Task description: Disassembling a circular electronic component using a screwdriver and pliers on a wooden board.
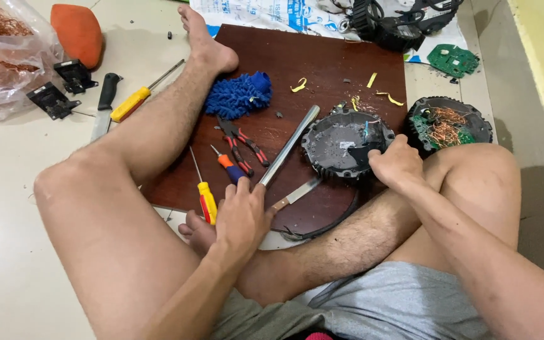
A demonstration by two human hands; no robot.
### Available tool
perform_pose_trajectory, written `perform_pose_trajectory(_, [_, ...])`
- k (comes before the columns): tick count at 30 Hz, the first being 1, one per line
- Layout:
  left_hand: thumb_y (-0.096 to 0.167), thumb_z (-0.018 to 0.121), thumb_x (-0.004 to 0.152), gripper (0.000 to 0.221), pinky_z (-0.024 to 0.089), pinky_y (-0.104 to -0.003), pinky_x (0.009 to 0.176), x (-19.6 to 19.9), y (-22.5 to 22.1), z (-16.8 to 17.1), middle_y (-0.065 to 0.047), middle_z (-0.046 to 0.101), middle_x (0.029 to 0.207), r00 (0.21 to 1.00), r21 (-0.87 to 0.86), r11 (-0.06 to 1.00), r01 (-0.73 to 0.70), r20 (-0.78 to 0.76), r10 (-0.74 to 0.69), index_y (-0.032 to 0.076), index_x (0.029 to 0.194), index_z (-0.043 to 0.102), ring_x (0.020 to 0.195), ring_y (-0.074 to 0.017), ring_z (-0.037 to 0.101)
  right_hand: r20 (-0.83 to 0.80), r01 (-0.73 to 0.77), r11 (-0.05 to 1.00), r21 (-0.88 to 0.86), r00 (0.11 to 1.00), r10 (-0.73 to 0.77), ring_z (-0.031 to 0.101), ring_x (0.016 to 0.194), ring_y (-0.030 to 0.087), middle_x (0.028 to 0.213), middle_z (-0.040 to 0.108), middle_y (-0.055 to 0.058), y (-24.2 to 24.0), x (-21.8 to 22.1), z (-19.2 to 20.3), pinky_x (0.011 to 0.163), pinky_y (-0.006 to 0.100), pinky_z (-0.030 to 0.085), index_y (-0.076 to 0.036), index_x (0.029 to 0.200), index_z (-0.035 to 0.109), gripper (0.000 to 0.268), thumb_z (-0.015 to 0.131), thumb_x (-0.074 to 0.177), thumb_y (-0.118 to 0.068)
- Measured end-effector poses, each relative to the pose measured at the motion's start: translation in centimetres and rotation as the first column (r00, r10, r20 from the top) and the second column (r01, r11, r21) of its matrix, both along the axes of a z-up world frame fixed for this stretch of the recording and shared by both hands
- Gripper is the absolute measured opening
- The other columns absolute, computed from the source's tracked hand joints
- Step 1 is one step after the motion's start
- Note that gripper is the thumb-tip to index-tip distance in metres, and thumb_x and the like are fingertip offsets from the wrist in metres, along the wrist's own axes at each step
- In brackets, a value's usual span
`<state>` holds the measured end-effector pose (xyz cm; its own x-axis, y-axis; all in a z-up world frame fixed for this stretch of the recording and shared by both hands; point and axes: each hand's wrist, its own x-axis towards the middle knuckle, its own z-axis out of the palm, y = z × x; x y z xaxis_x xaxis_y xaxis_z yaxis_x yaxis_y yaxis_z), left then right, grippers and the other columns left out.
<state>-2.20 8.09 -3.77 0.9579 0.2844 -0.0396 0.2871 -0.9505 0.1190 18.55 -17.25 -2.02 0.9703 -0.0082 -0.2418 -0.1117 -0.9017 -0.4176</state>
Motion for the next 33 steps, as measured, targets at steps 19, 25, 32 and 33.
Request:
perform_pose_trajectory(19, [0.055, 0.061, 0.084, 0.039, 0.059, -0.057, 0.080, -0.6, 3.3, -1.7, -0.005, 0.062, 0.097, 0.986, -0.232, 0.971, -0.060, 0.138, 0.094, 0.018, 0.093, 0.068, 0.087, -0.0427, 0.075, 0.038, 0.030, 0.990, 0.135, 0.999, -0.036, 0.051, 0.139, 0.052, 0.146, 0.056, 0.034, -0.6, -0.2, 0.9, 0.112, 0.063, 0.040, 0.002, 0.158, 0.041, 0.095, 0.049, 0.101, -0.074])
perform_pose_trajectory(25, [0.035, 0.060, 0.104, 0.031, 0.061, -0.058, 0.071, 0.0, 6.1, -2.2, -0.017, 0.063, 0.091, 0.861, -0.093, 0.971, -0.219, 0.451, 0.238, 0.007, 0.099, 0.072, 0.082, -0.0457, 0.075, -0.007, 0.000, 0.961, 0.275, 1.000, 0.002, 0.043, 0.145, 0.051, 0.157, 0.046, 0.032, -0.2, -0.9, 2.6, 0.116, 0.066, 0.037, 0.004, 0.161, 0.035, 0.082, 0.039, 0.108, -0.058])
perform_pose_trajectory(32, [0.047, 0.062, 0.099, 0.041, 0.052, -0.059, 0.091, 4.6, 6.6, -2.2, -0.014, 0.062, 0.113, 0.855, -0.206, 0.857, -0.472, 0.128, 0.502, 0.010, 0.115, 0.068, 0.113, -0.0408, 0.064, -0.327, 0.101, 0.935, 0.339, 0.945, 0.017, 0.047, 0.138, 0.055, 0.150, 0.045, 0.040, -3.3, 1.1, 7.9, 0.104, 0.066, 0.048, 0.008, 0.148, 0.047, 0.056, 0.051, 0.102, -0.023])
perform_pose_trajectory(33, [0.049, 0.066, 0.096, 0.051, 0.045, -0.063, 0.100, 4.9, 5.5, -0.7, -0.018, 0.058, 0.129, 0.865, -0.199, 0.864, -0.463, 0.111, 0.489, 0.007, 0.124, 0.062, 0.129, -0.0427, 0.054, -0.354, 0.013, 0.980, 0.197, 0.934, 0.059, 0.062, 0.126, 0.053, 0.139, 0.060, 0.041, -4.4, 1.3, 8.5, 0.100, 0.064, 0.052, 0.011, 0.139, 0.058, 0.049, 0.053, 0.102, -0.020])
